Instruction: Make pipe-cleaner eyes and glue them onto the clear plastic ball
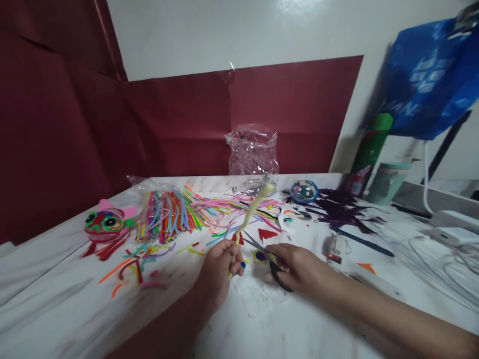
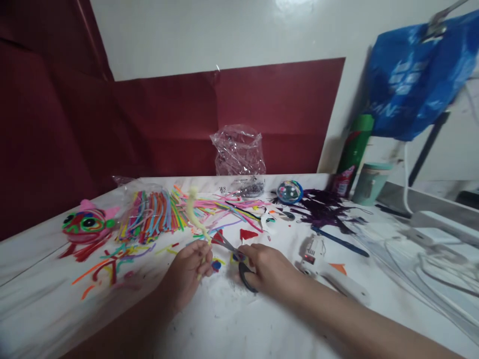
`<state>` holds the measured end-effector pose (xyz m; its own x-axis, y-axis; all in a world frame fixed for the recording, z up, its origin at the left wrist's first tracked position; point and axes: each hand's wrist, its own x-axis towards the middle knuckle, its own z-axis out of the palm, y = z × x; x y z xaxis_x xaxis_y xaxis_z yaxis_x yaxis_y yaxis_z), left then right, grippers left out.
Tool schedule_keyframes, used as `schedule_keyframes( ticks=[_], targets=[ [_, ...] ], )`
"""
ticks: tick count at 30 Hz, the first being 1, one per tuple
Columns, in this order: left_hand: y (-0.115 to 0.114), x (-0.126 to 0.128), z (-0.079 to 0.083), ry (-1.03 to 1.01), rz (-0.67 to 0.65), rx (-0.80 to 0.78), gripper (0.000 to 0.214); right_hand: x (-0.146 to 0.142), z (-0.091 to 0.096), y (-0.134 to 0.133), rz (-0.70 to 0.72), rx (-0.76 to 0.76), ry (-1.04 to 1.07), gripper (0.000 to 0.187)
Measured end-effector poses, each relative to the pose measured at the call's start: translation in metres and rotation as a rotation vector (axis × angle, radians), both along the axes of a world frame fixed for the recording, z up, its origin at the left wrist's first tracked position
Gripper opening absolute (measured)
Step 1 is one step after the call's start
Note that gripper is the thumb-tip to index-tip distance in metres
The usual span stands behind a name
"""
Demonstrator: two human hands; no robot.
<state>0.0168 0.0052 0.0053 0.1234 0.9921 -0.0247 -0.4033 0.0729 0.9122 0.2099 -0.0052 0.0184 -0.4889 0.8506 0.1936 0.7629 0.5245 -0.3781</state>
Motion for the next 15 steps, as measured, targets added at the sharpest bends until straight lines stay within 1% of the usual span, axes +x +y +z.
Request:
schedule_keyframes(
  ticks=[3, 9, 15],
  targets=[
    [-0.0034, 0.0011, 0.0028, 0.022, -0.013, -0.014, 0.025, -0.0063, 0.0038, 0.0033, 0.028, 0.023, 0.002, 0.032],
    [-0.0024, -0.0019, 0.006, 0.041, 0.029, -0.001, 0.018, 0.0001, 0.0012, 0.0048, 0.039, 0.08, -0.054, 0.027],
    [-0.0008, -0.0022, 0.0026, 0.214, 0.076, 0.031, 0.01, -0.0088, 0.0048, 0.0022, 0.081, 0.053, -0.048, 0.027]
  ],
)
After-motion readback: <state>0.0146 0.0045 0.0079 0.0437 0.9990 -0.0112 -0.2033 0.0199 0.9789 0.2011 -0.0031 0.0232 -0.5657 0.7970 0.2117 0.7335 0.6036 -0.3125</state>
